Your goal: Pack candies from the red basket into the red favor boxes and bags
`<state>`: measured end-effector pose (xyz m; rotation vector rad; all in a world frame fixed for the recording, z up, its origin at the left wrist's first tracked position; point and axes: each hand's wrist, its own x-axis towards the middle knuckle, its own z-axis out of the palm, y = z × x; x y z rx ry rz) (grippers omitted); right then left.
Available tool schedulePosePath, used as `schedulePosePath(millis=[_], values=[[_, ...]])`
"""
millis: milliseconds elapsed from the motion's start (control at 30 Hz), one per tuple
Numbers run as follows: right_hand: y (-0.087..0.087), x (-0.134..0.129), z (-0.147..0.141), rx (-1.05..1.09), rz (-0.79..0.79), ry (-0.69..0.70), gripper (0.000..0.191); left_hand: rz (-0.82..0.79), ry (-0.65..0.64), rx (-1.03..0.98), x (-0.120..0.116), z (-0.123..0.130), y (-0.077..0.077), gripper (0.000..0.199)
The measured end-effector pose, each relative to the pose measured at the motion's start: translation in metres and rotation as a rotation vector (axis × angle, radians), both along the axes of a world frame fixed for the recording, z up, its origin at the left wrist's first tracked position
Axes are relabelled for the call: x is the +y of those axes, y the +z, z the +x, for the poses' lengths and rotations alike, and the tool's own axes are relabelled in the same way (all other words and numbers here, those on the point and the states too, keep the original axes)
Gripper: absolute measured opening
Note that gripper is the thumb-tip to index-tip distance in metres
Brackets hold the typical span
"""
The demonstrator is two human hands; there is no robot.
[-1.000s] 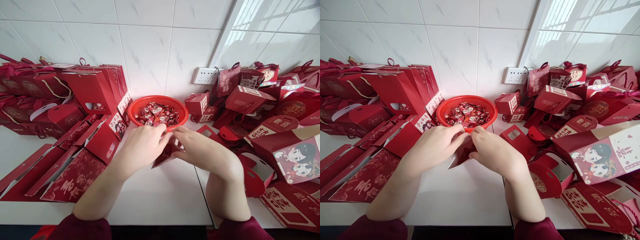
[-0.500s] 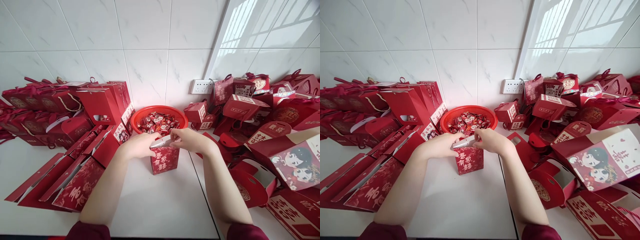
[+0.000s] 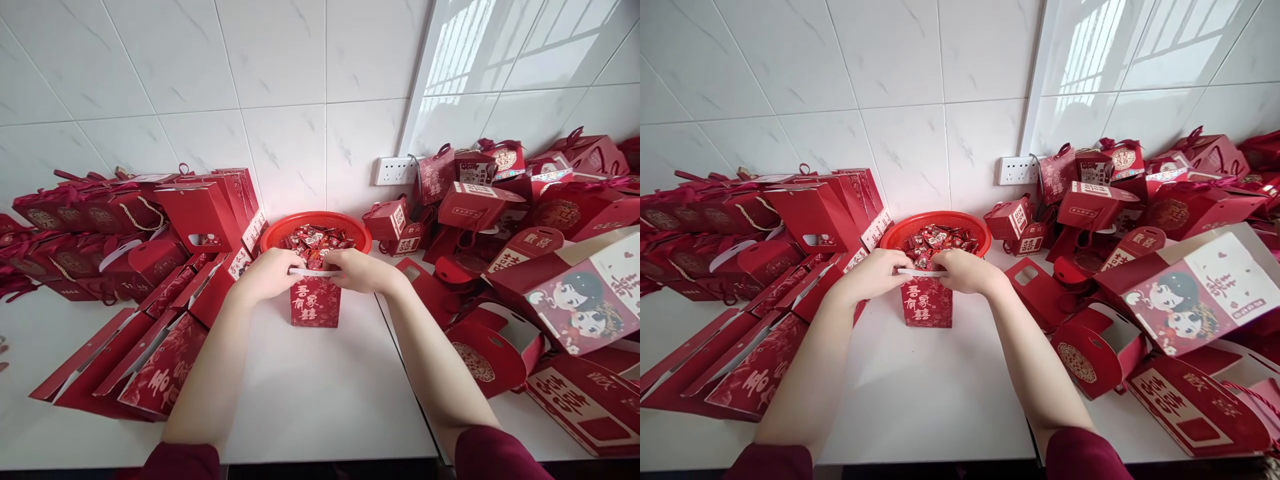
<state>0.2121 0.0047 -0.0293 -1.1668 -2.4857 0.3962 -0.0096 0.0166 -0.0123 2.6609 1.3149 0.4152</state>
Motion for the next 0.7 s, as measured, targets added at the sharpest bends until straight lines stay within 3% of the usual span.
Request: schedulePosePath(millis=[100,200,333,533,600,700], values=[[-0.003,0.002,0.0,0.032,0.029,-0.011,0.011,-0.014,0.031,0.009,0.003,0.006,-0.009,0.029],[0.0,0.0,0.002,0.057,0.008,-0.016,0.003,-0.031,0.037,0.012,0.003,0.009,-0.012,0.032],[-0.001,0.0,0.005,0.115,-0.054,0.038,0.015,-0.051,0.04,0.02,0.001,0.008,-0.009,0.033],[-0.018,0.019,0.011,0.029,0.062,-0.169,0.009,-0.088,0.008,0.046,-0.003,0.008,-0.003,0.03],[-0.018,0.021,0.012,-0.002,0.049,-0.2,0.021,-0.07,0.027,0.061,-0.004,0.009,-0.003,0.03],[-0.011,0.015,0.013,0.029,-0.001,-0.122,0.036,-0.041,0.053,0.054,-0.004,0.011,-0.004,0.029]])
